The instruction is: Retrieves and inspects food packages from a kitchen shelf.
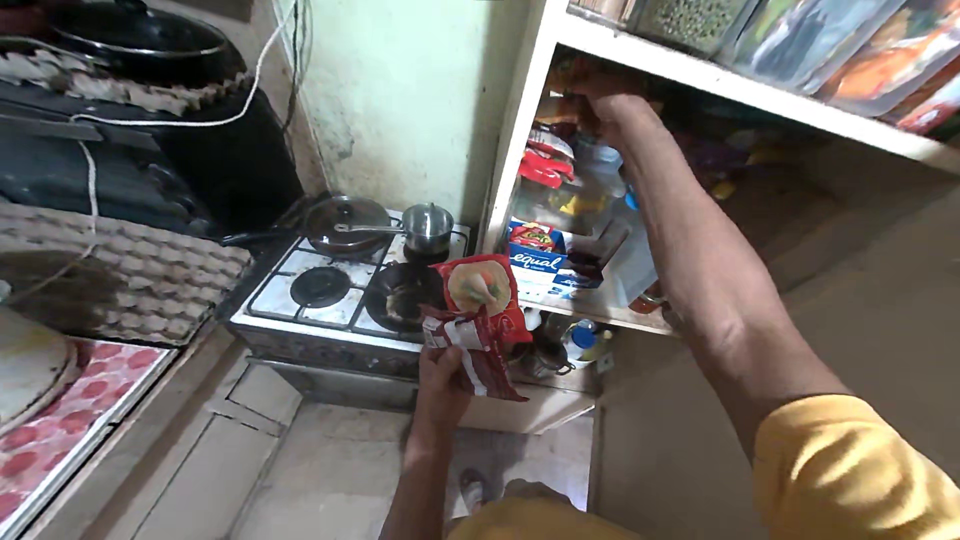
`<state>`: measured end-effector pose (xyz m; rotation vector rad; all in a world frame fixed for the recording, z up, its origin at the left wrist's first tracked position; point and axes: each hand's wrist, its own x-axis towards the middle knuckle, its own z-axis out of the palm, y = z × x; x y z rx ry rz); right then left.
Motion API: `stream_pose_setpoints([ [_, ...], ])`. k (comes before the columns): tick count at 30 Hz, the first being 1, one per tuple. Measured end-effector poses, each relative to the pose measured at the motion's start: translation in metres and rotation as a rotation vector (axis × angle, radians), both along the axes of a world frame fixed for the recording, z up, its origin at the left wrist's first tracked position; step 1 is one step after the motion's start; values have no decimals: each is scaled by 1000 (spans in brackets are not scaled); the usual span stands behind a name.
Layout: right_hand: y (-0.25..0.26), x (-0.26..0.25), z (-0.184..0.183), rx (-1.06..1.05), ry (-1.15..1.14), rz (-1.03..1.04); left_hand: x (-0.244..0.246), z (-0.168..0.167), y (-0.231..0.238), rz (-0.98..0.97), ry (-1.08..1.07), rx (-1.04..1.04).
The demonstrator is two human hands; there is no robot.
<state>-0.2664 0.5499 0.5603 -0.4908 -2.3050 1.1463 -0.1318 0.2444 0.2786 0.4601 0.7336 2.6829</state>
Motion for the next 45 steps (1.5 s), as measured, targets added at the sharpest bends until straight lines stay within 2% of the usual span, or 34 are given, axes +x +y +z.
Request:
stream_pose_setpoints([
  [3, 7, 4, 2, 459, -124, -85, -3, 3, 4, -58, 3, 15],
  [4, 8, 6, 0, 548, -162, -105, -4, 4, 4, -78, 2, 9],
  [8, 3, 24, -8, 416, -216, -264, -9, 6, 10, -112, 3, 1],
  [10, 0, 41, -22, 461, -72, -280, -14, 6, 11, -128, 72, 23],
  [12, -9, 67, -47, 489, 155, -150, -19, 7, 14, -120, 137, 16],
  [14, -23, 95, -76, 399, 288, 84, -21, 9, 18, -108, 146, -14],
  [17, -46, 137, -117, 176, 185, 492, -22, 12, 26, -122, 154, -13],
  [19, -57, 155, -142, 79, 155, 650, -21, 15, 33, -139, 154, 9],
  [21, -73, 171, -156, 55, 153, 661, -19, 19, 40, -145, 153, 8],
  [25, -80, 179, -174, 311, 303, 487, -15, 30, 56, -164, 128, -99],
  [27, -74, 179, -175, 317, 344, 434, -15, 32, 59, -206, 164, -94],
  [30, -63, 186, -164, 168, 364, 314, -15, 35, 55, -224, 197, -115],
  [33, -25, 171, -135, 118, 507, 160, -20, 25, 43, -183, 203, -144],
  [36, 25, 152, -98, 161, 508, 44, -19, 20, 33, -50, 97, -179],
  [40, 65, 128, -69, 185, 437, 17, -18, 19, 27, 56, 57, -225],
  [45, 71, 116, -76, 202, 460, 73, -18, 19, 22, 119, 91, -248],
])
